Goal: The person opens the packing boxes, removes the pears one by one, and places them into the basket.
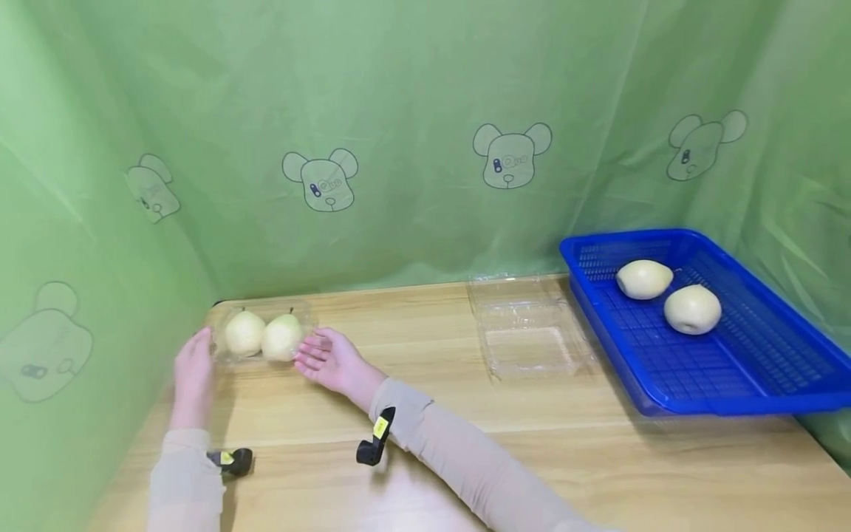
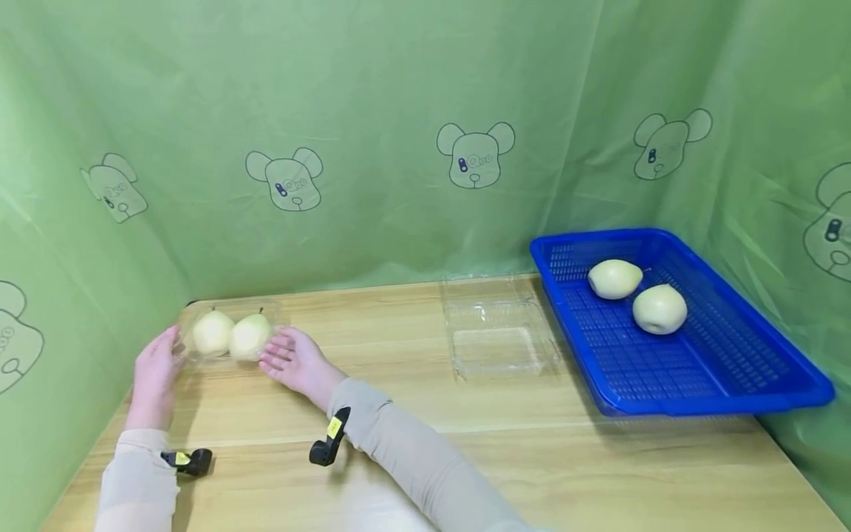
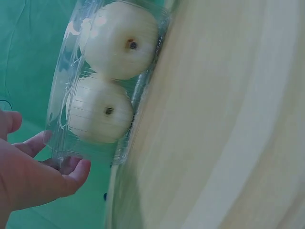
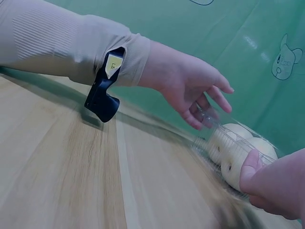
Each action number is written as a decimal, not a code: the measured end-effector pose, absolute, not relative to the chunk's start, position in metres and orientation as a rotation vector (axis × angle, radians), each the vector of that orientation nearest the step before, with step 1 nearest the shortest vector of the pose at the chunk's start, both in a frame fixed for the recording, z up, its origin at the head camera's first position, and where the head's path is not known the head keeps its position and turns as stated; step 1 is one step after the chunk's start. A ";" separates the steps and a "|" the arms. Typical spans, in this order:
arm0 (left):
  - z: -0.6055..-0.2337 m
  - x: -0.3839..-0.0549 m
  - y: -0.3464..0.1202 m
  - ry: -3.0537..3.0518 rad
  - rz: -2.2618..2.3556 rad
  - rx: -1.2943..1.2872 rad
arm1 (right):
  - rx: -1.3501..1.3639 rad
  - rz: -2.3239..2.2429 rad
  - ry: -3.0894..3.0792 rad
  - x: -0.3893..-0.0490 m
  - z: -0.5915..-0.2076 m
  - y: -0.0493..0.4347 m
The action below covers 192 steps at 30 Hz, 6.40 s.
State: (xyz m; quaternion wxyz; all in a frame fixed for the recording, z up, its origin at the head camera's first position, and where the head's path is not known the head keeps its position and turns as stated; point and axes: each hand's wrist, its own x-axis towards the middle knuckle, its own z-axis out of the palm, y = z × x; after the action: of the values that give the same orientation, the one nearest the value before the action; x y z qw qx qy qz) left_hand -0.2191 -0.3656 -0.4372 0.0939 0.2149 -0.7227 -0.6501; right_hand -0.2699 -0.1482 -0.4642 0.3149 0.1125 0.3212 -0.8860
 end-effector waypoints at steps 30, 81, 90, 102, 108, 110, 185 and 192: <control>-0.442 -0.231 -0.320 -1.982 -2.448 0.366 | 0.354 -2.347 0.936 -0.266 -0.460 -0.070; -0.455 -0.224 -0.211 -1.984 -2.525 0.143 | 0.520 -2.580 1.245 -0.237 -0.462 0.029; -0.453 -0.222 -0.201 -1.974 -2.550 0.148 | 0.542 -2.610 1.248 -0.234 -0.464 0.042; -0.448 -0.221 -0.198 -2.018 -2.512 0.194 | 0.509 -2.601 1.253 -0.224 -0.468 0.045; -0.442 -0.225 -0.200 -2.003 -2.505 0.253 | 0.502 -2.608 1.267 -0.218 -0.468 0.044; -0.441 -0.226 -0.200 -2.002 -2.506 0.261 | 0.496 -2.606 1.268 -0.216 -0.467 0.043; -0.475 -0.202 -0.115 -2.222 -2.904 -0.103 | 0.010 -1.719 2.575 -0.268 -0.438 0.042; -0.481 -0.202 -0.102 -2.071 -2.912 0.120 | 0.007 -1.681 2.591 -0.272 -0.437 0.043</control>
State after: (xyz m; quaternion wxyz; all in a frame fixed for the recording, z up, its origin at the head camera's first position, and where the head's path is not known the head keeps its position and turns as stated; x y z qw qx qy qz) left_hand -0.2018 -0.1023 -0.4809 -0.2154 0.0328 -0.5657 -0.7953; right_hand -0.2717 0.0430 -0.4369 0.0266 0.0023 0.8386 -0.5441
